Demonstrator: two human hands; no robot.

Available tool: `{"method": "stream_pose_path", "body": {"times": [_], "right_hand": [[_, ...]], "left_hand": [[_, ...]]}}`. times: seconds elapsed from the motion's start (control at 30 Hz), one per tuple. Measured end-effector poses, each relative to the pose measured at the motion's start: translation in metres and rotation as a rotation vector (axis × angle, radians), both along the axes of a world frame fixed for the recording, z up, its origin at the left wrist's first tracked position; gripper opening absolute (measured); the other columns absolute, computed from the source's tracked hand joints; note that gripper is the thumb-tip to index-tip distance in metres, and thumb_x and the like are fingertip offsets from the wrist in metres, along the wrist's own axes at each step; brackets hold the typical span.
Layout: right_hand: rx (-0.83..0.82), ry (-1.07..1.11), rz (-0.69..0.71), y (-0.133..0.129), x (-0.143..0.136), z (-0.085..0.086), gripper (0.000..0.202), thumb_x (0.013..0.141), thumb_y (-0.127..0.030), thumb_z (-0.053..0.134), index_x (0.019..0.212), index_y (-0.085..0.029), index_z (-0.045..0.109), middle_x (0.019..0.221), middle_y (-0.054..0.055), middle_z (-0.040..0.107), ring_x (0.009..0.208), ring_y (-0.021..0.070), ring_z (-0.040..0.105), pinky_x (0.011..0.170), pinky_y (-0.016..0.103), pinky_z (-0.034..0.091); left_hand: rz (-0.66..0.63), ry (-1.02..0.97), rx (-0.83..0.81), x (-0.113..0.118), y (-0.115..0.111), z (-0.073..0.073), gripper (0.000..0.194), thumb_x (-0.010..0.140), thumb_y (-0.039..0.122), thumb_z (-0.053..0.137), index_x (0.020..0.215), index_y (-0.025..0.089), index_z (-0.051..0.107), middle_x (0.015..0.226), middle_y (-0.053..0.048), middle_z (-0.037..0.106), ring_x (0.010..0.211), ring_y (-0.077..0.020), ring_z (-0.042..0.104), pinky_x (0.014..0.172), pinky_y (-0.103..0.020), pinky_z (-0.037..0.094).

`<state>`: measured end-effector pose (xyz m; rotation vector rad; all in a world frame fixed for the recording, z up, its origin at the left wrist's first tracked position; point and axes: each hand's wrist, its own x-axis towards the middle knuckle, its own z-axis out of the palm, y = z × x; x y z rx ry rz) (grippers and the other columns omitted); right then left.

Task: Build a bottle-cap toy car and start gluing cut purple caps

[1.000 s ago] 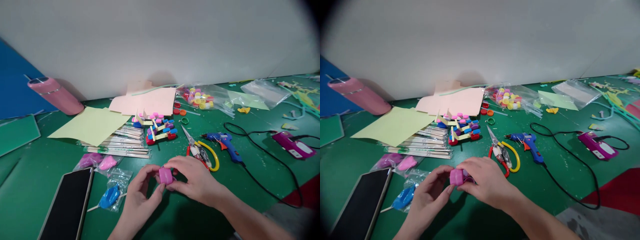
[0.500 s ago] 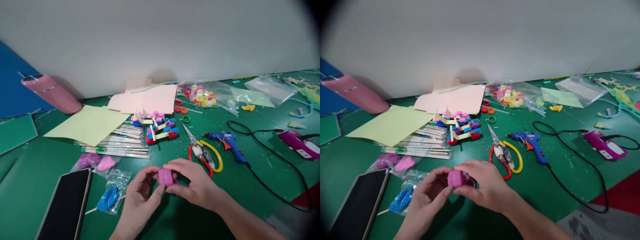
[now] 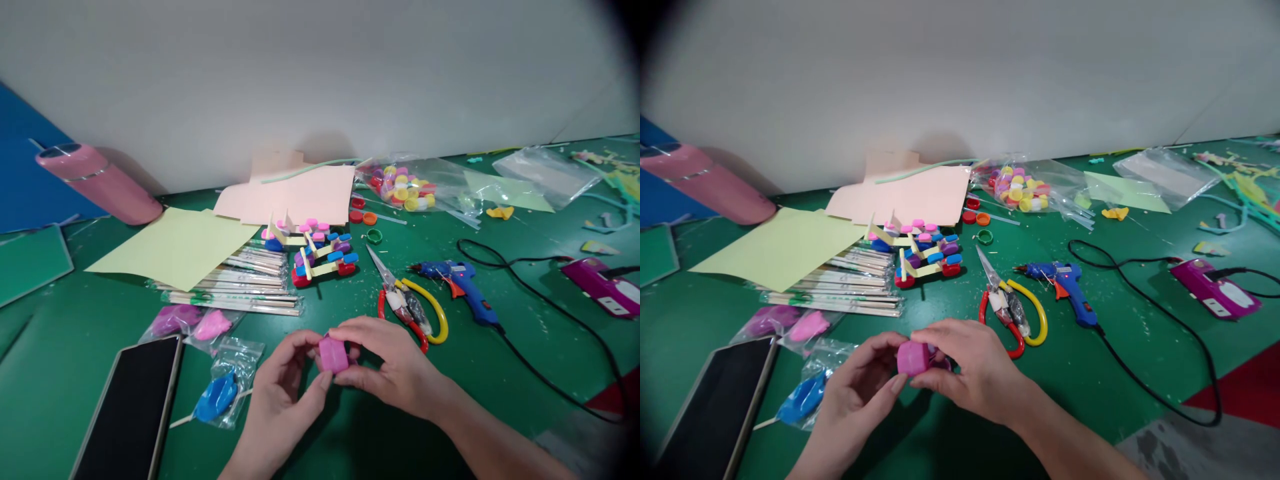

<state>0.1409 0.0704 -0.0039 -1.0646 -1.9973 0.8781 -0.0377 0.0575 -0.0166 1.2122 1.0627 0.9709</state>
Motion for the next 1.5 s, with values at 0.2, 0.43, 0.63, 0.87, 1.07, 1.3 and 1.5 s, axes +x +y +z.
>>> {"method": "stream_pose_path", "body": {"times": [0.2, 0.43, 0.63, 0.87, 1.07, 1.3, 1.5], "right_hand": [[-0.001, -0.002, 0.005, 0.0011, 0.0004, 0.0009, 0.039, 0.074, -0.032, 0.065, 0.109, -0.019, 0.056, 0.102, 0.005, 0.063, 0.091, 0.0150, 0.058, 0.079, 0.025, 0.042], [0.025, 0.001, 0.019, 0.0025, 0.0018, 0.0003, 0.038, 0.075, -0.035, 0.063, 0.109, -0.020, 0.056, 0.103, 0.004, 0.063, 0.093, 0.0150, 0.057, 0.080, 0.024, 0.043], [-0.024, 0.011, 0.028, 0.0009, 0.0032, 0.0031, 0.062, 0.070, -0.039, 0.067, 0.124, -0.020, 0.043, 0.116, 0.006, 0.054, 0.104, 0.0184, 0.050, 0.090, 0.027, 0.038], [-0.142, 0.119, 0.027, -0.0004, 0.0067, 0.0050, 0.049, 0.075, -0.034, 0.062, 0.119, -0.018, 0.047, 0.092, 0.005, 0.056, 0.084, 0.0170, 0.054, 0.079, 0.029, 0.043], [-0.105, 0.114, 0.051, -0.0002, 0.0048, 0.0051, 0.038, 0.078, -0.028, 0.060, 0.114, -0.019, 0.051, 0.096, 0.005, 0.060, 0.085, 0.0155, 0.054, 0.077, 0.027, 0.044], [-0.065, 0.114, 0.051, -0.0003, 0.0069, 0.0038, 0.040, 0.077, -0.027, 0.061, 0.115, -0.020, 0.052, 0.101, 0.006, 0.060, 0.089, 0.0170, 0.054, 0.078, 0.029, 0.044], [-0.062, 0.123, 0.046, -0.0005, 0.0059, 0.0026, 0.041, 0.076, -0.026, 0.063, 0.114, -0.019, 0.052, 0.101, 0.006, 0.059, 0.089, 0.0159, 0.055, 0.079, 0.027, 0.044]], "left_hand": [[-0.004, 0.008, 0.030, -0.0003, 0.0010, 0.0011, 0.023, 0.076, 0.020, 0.058, 0.098, 0.024, 0.053, 0.090, -0.002, 0.056, 0.081, -0.0145, 0.054, 0.075, -0.026, 0.046], [-0.019, 0.061, 0.117, -0.0001, 0.0034, 0.0023, 0.026, 0.076, 0.014, 0.057, 0.099, 0.026, 0.054, 0.092, -0.001, 0.057, 0.087, -0.0145, 0.054, 0.078, -0.024, 0.045], [-0.032, 0.097, 0.221, 0.0000, 0.0035, 0.0045, 0.032, 0.076, 0.011, 0.055, 0.101, 0.029, 0.053, 0.097, -0.001, 0.055, 0.094, -0.0146, 0.053, 0.081, -0.023, 0.045], [-0.022, 0.238, 0.410, -0.0016, 0.0031, 0.0012, 0.041, 0.072, 0.006, 0.055, 0.106, 0.028, 0.049, 0.102, -0.002, 0.053, 0.098, -0.0164, 0.051, 0.086, -0.028, 0.043], [-0.029, 0.307, 0.465, -0.0004, 0.0012, 0.0045, 0.043, 0.067, 0.003, 0.057, 0.102, 0.027, 0.050, 0.097, -0.003, 0.056, 0.091, -0.0186, 0.055, 0.079, -0.030, 0.046], [-0.022, 0.327, 0.494, 0.0002, 0.0011, 0.0049, 0.044, 0.066, 0.002, 0.057, 0.101, 0.027, 0.050, 0.095, -0.003, 0.058, 0.088, -0.0185, 0.057, 0.077, -0.030, 0.047], [-0.015, 0.333, 0.469, -0.0010, 0.0005, 0.0034, 0.044, 0.066, 0.003, 0.059, 0.101, 0.028, 0.051, 0.098, -0.002, 0.057, 0.091, -0.0182, 0.056, 0.079, -0.029, 0.046]]}}
